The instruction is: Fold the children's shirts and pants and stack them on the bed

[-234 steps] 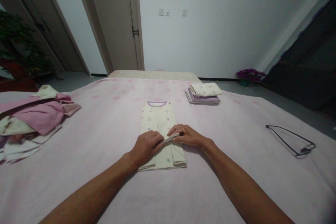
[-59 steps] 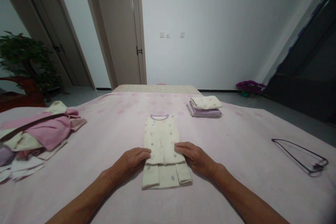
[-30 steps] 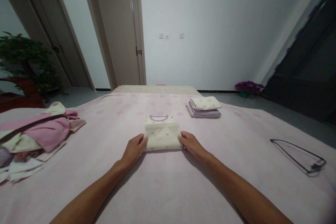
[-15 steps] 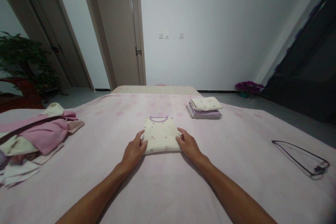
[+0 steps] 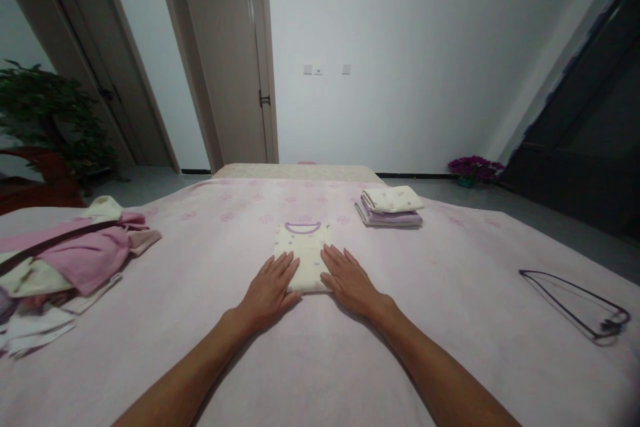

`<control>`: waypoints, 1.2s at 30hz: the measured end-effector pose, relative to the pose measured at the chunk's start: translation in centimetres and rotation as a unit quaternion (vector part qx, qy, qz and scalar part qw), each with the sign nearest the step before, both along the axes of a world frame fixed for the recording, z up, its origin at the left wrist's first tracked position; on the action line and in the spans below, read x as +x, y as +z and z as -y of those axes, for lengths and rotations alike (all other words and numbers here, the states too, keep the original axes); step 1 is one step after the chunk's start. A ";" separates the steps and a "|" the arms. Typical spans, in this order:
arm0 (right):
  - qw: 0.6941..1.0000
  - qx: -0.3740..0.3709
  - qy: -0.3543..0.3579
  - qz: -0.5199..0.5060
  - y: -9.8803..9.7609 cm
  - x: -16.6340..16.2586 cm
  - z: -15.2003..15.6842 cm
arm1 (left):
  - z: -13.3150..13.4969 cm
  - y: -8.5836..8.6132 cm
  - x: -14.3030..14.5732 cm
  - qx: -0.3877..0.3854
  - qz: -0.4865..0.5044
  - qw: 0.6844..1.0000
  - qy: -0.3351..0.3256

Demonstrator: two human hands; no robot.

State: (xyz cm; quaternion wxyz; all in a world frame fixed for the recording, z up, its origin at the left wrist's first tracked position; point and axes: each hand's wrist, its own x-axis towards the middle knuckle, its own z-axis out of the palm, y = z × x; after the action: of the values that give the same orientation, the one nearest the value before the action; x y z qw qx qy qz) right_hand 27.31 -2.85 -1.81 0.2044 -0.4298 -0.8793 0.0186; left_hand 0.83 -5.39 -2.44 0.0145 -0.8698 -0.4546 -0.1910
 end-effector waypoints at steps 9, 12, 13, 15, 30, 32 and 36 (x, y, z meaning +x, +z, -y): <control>0.998 -0.053 0.032 0.014 -0.4 2.3 -0.2 | 0.2 0.2 -0.9 -0.049 0.006 0.999 0.019; 0.998 0.014 0.058 -0.024 -0.4 2.7 0.4 | 0.5 0.4 -1.0 -0.049 0.015 0.999 0.017; 0.997 0.032 0.067 -0.034 -0.4 2.7 0.5 | 0.5 0.5 -1.1 -0.048 0.020 0.999 0.015; 0.995 0.051 0.080 -0.043 -0.4 2.7 0.7 | 0.5 0.3 -1.2 -0.045 0.029 0.998 0.014; 0.983 0.047 0.153 -0.084 1.3 2.9 1.9 | 2.1 2.0 -4.4 -0.027 0.117 0.987 -0.111; 0.980 0.046 0.172 -0.089 1.4 2.9 1.9 | 2.3 2.0 -4.6 -0.032 0.101 0.986 -0.128; 0.978 0.043 0.178 -0.104 1.1 2.9 1.2 | 1.6 1.5 -4.6 -0.022 0.084 0.986 -0.143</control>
State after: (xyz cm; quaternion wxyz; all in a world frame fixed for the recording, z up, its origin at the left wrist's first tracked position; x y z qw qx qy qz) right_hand 30.19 -4.06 -0.68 0.3066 -0.2528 -0.9156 0.0614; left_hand -3.77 -6.94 -0.91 -0.0707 -0.9067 -0.3294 -0.2537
